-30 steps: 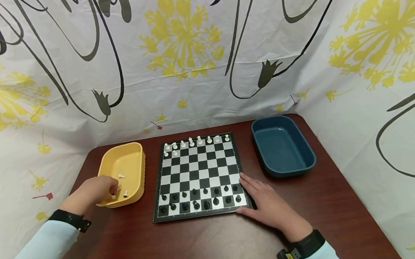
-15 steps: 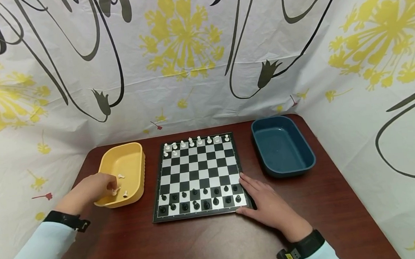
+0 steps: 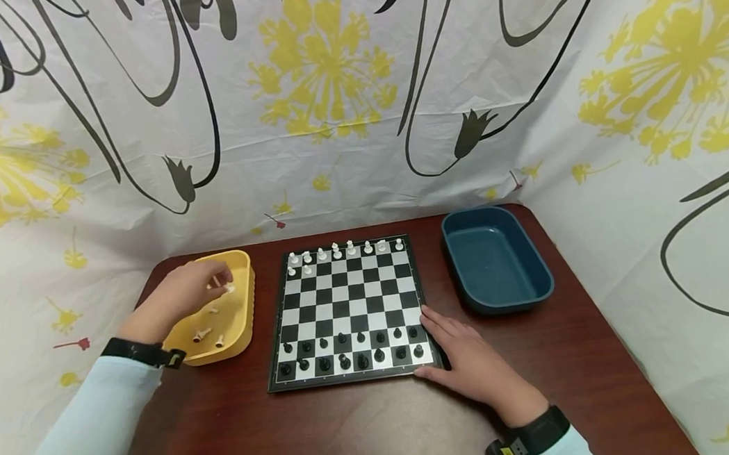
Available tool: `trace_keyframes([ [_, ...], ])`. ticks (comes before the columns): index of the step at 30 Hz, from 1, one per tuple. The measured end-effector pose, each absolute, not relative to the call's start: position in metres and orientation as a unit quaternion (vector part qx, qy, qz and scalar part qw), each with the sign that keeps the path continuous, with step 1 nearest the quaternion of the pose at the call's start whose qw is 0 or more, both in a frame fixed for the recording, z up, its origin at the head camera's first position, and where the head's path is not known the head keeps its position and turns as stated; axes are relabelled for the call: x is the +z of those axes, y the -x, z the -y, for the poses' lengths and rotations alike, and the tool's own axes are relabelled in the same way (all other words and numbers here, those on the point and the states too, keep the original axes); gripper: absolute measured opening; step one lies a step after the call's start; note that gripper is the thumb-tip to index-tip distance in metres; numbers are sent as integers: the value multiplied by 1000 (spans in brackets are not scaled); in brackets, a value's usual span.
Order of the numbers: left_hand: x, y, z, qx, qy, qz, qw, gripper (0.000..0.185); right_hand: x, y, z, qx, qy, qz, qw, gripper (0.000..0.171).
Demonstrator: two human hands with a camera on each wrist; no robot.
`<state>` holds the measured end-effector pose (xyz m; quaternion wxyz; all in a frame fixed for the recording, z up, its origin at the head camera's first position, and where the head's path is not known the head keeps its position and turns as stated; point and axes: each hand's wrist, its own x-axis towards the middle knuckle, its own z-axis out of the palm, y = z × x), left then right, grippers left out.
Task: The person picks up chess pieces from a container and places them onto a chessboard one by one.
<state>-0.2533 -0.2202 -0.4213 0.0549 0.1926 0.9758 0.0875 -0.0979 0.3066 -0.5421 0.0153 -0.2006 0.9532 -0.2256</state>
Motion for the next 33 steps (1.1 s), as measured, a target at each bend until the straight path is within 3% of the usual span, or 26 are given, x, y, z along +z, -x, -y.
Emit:
trace_keyframes([
  [14,-428,314,114,160,-246,-954,66,22,-544,98,-306,-229,193,-954,28,101],
  [33,-464,330,55,100,-294,-946,94,16,-543,97,-305,-228,196,-953,22,100],
])
